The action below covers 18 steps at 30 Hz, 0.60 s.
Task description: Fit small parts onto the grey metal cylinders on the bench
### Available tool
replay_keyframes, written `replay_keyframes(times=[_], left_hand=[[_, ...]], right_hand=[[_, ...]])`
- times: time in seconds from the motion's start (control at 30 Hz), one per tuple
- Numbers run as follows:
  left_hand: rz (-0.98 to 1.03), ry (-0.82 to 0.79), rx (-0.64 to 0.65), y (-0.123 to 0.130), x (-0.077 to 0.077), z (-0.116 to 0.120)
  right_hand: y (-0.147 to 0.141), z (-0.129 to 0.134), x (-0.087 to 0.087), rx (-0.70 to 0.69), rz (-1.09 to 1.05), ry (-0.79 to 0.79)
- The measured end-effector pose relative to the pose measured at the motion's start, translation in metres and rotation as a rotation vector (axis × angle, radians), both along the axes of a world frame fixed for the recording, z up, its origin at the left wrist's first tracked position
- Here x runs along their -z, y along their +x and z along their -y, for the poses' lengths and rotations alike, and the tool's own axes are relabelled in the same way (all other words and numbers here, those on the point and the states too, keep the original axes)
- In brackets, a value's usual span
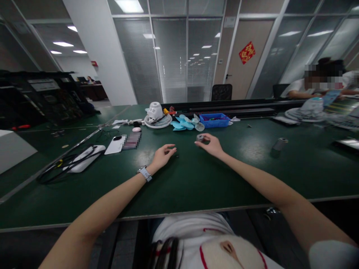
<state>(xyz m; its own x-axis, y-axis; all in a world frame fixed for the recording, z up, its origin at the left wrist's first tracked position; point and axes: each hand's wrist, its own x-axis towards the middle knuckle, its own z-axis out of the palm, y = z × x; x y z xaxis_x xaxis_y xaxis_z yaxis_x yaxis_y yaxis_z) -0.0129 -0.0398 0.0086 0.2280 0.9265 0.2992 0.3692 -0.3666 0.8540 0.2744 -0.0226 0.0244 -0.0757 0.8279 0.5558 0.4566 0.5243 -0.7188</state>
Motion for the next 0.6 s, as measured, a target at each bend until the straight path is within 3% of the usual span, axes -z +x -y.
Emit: replay_keyframes(times=[0.1, 0.2, 0.33, 0.47, 0.53, 0.6], left_hand=[[0.065, 0.009, -0.117, 0.0, 0.004, -0.005], [0.116, -0.003, -0.144, 0.001, 0.007, -0.008], [0.146, -0.008, -0.111, 0.001, 0.01, -0.011], [0.116, -0.015, -0.114, 0.0, 0.011, -0.011], [0.104, -0.016, -0.118, -0.001, 0.01, -0.01], [0.103, -0.02, -0.117, -0.001, 0.01, -0.01]], right_hand=[[0.067, -0.03, -0.004, 0.395, -0.027, 0.066], [0.139, -0.042, 0.001, 0.76, 0.069, 0.024], [0.2, -0.038, 0.016, 1.067, 0.117, -0.136], [0.207, -0.034, 0.02, 1.112, 0.091, -0.252], [0.194, -0.033, 0.015, 1.142, 0.151, -0.2], [0.173, -0.031, 0.006, 1.16, 0.263, -0.049]])
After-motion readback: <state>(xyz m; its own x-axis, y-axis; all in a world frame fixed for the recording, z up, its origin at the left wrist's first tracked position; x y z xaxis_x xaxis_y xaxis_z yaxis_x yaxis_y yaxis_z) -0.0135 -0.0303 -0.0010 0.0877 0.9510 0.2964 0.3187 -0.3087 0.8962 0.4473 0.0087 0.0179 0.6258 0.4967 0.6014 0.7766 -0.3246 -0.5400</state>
